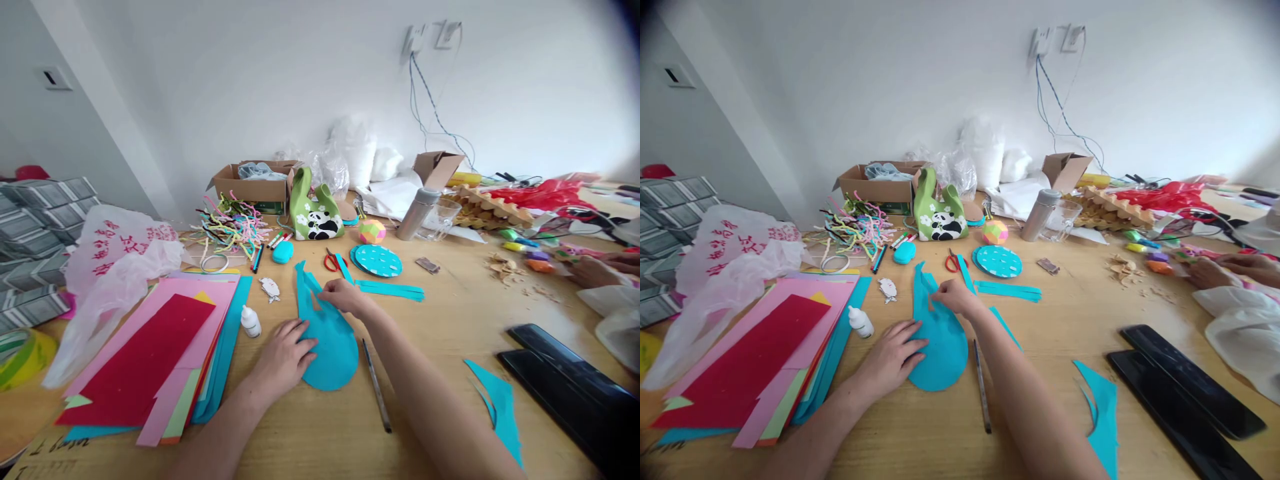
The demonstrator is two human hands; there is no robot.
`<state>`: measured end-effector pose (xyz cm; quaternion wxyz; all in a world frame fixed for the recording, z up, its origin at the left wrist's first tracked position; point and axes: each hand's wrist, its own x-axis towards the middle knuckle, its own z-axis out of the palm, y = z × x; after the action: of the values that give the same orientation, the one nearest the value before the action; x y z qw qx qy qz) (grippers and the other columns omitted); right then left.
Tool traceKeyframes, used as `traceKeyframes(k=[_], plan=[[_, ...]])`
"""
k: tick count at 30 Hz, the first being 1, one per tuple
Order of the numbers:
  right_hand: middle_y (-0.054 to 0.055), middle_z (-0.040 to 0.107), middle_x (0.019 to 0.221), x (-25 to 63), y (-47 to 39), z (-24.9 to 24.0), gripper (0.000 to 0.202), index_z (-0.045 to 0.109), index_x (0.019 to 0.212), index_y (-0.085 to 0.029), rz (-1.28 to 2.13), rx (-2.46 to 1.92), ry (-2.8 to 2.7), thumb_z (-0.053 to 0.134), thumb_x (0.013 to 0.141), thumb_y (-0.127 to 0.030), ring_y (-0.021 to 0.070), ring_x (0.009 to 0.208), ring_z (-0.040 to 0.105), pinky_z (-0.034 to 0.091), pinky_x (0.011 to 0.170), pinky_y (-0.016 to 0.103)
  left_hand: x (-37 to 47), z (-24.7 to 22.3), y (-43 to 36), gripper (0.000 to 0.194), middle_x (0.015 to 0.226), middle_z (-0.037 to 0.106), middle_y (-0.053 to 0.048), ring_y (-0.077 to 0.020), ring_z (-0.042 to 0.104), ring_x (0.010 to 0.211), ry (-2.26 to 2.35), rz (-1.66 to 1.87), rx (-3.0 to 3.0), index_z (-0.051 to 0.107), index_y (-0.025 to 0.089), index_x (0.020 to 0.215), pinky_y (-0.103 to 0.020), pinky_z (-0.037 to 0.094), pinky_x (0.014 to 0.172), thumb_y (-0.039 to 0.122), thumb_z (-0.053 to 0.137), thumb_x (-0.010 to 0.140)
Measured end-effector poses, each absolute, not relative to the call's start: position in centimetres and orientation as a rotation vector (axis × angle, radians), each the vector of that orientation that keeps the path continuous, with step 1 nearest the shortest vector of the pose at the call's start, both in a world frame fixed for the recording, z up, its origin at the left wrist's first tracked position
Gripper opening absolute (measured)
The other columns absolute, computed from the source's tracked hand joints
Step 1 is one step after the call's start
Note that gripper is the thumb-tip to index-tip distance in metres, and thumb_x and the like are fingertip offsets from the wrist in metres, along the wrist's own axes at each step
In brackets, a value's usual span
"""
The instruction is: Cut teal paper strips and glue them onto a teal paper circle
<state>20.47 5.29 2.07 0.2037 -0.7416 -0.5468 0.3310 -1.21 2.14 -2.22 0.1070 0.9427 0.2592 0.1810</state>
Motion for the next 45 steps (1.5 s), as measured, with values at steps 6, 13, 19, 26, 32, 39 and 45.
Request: traceKeyframes(k=[6,13,19,26,32,39,45], plan=[[-0.006,0.042,0.049,23.3,4.0,3.1,0.03,0.042,0.065,-0.02,0.999,-1.998,-1.41,0.048,0.088,-0.039,0.0073,0.04,0.041,0.03,0.038,0.019,-1.2,-2.2,2.1,0.026,0.13,0.06,-0.009,-0.0266,0.052,0.121,0.769,0.524,2.777,0.07,0.026,0.111,-0.046,0.044,0.102,0.03,0.06,0.087],[0.002,0.057,0.06,24.6,4.0,0.8,0.017,0.059,0.081,-0.015,0.713,-2.182,-1.415,0.055,0.086,-0.031,0.015,0.054,0.055,0.04,0.052,0.024,-1.3,-2.2,2.2,0.024,0.13,0.06,-0.009,-0.0263,0.052,0.121,0.769,0.558,2.78,0.07,0.026,0.109,-0.046,0.045,0.101,0.03,0.058,0.088],[0.007,0.064,0.096,21.0,2.6,0.2,0.027,0.068,0.111,-0.023,0.511,-1.995,-1.778,0.06,0.086,-0.028,0.0192,0.092,0.058,0.041,0.086,0.028,-1.1,-2.6,2.2,0.038,0.139,0.051,-0.012,-0.0272,0.049,0.125,0.807,0.581,2.797,0.059,0.024,0.126,-0.046,0.045,0.101,0.03,0.057,0.088],[0.013,0.058,0.103,18.7,1.8,-0.4,0.036,0.063,0.124,-0.024,0.295,-1.823,-2.17,0.058,0.089,-0.03,0.0237,0.099,0.051,0.04,0.091,0.035,-1.2,-3.3,2.6,0.047,0.132,0.058,-0.011,-0.0251,0.051,0.122,0.831,0.606,2.801,0.048,0.018,0.133,-0.047,0.042,0.104,0.031,0.056,0.089],[0.012,0.056,0.104,19.3,1.9,-0.5,0.033,0.067,0.119,-0.024,0.306,-1.788,-2.179,0.062,0.087,-0.028,0.0241,0.101,0.05,0.039,0.093,0.036,-1.1,-3.1,2.7,0.03,0.122,0.065,-0.01,-0.0254,0.055,0.118,0.845,0.627,2.785,0.059,0.016,0.119,-0.049,0.042,0.104,0.02,0.053,0.089],[0.012,0.055,0.104,19.1,1.8,-0.5,0.047,0.06,0.127,-0.022,0.298,-1.726,-2.196,0.061,0.086,-0.046,0.0252,0.103,0.05,0.039,0.092,0.038,-1.2,-3.5,3.1,0.026,0.122,0.065,-0.01,-0.0258,0.056,0.117,0.787,0.689,2.818,0.066,0.017,0.108,-0.052,0.045,0.102,0.017,0.048,0.09],[0.013,0.055,0.104,19.6,1.9,-0.7,0.048,0.063,0.124,-0.023,0.313,-1.791,-2.207,0.067,0.081,-0.045,0.0255,0.101,0.05,0.038,0.093,0.038,-1.4,-3.1,3.1,0.031,0.114,0.069,-0.007,-0.024,0.06,0.11,0.748,0.743,2.786,0.07,0.02,0.102,-0.051,0.047,0.1,0.009,0.047,0.086]])
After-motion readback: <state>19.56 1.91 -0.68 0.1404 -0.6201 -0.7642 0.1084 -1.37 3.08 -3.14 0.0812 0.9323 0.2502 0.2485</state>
